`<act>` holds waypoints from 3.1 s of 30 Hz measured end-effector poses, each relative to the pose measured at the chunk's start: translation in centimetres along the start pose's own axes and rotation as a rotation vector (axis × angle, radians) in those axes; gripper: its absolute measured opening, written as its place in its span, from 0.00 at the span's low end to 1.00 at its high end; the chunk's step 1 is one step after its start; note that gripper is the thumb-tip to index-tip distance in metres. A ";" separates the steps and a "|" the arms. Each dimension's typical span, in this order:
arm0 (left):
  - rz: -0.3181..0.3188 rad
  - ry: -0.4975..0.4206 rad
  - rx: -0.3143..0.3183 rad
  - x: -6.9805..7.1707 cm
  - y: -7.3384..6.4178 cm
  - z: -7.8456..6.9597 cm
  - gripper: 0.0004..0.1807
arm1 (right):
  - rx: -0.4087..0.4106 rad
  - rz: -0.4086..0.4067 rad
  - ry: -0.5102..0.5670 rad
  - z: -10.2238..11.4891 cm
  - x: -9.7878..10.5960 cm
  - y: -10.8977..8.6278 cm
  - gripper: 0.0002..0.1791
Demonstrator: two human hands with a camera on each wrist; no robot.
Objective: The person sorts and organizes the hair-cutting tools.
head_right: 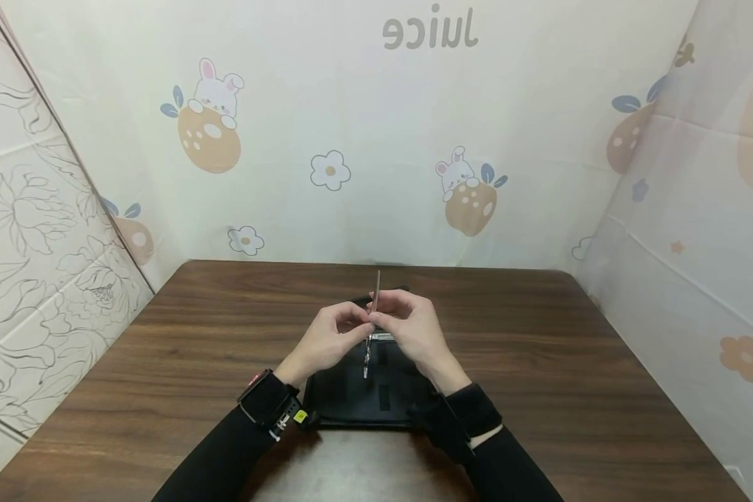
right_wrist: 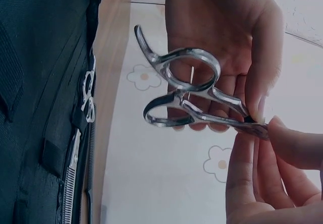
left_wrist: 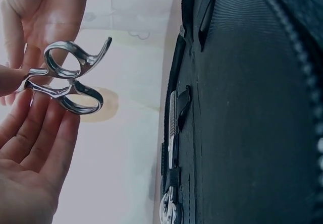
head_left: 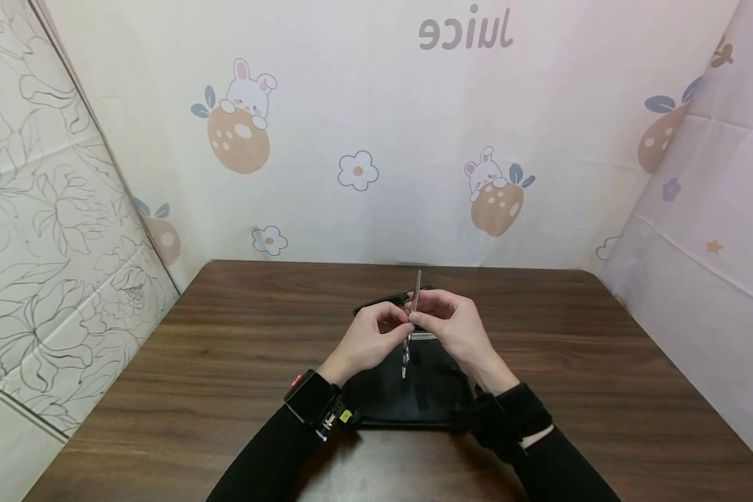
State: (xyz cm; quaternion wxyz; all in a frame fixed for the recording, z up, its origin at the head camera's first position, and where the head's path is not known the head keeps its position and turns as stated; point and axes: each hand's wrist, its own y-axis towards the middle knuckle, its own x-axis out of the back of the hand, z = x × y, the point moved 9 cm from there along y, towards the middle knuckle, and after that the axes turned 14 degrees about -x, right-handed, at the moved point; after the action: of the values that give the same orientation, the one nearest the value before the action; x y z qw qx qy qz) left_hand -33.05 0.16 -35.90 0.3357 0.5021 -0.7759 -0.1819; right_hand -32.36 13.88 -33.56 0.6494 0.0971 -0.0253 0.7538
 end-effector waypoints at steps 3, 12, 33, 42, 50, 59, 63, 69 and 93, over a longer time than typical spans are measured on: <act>-0.020 -0.005 0.009 0.1 0.1 0.0 0.05 | 0.008 -0.016 0.013 0.1 0.1 -0.1 0.17; -0.026 -0.029 0.033 0.7 0.4 -3.6 0.04 | 0.037 -0.041 0.059 0.5 0.2 -0.2 0.15; -0.015 0.071 0.020 2.8 0.1 0.5 0.05 | 0.038 -0.107 -0.103 0.9 0.8 -0.6 0.15; 0.132 0.220 0.091 3.6 -0.7 2.1 0.08 | 0.050 -0.037 -0.111 0.8 0.2 -0.6 0.13; 0.363 0.571 0.159 3.0 -1.7 3.7 0.18 | 0.060 -0.005 -0.150 0.8 -0.3 -0.6 0.12; 0.470 0.616 0.232 2.3 -2.8 4.7 0.19 | 0.071 0.029 -0.183 0.7 -0.9 -0.6 0.13; 0.492 0.646 0.245 2.2 -3.0 5.2 0.21 | 0.077 0.017 -0.186 0.8 -0.7 -0.8 0.13; 0.504 0.636 0.265 2.4 -3.3 5.7 0.22 | 0.077 0.025 -0.206 0.8 -0.8 -0.7 0.12; 0.530 0.612 0.303 1.7 -3.5 6.0 0.31 | 0.134 0.029 -0.566 0.3 -1.7 -0.4 0.15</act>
State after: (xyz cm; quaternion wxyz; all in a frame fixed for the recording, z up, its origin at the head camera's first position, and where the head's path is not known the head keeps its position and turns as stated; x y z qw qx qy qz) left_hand -35.44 -3.21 -41.72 0.5080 0.3600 -0.7606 0.1841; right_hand -31.71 12.26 -33.56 0.5978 0.3460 -0.1570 0.7059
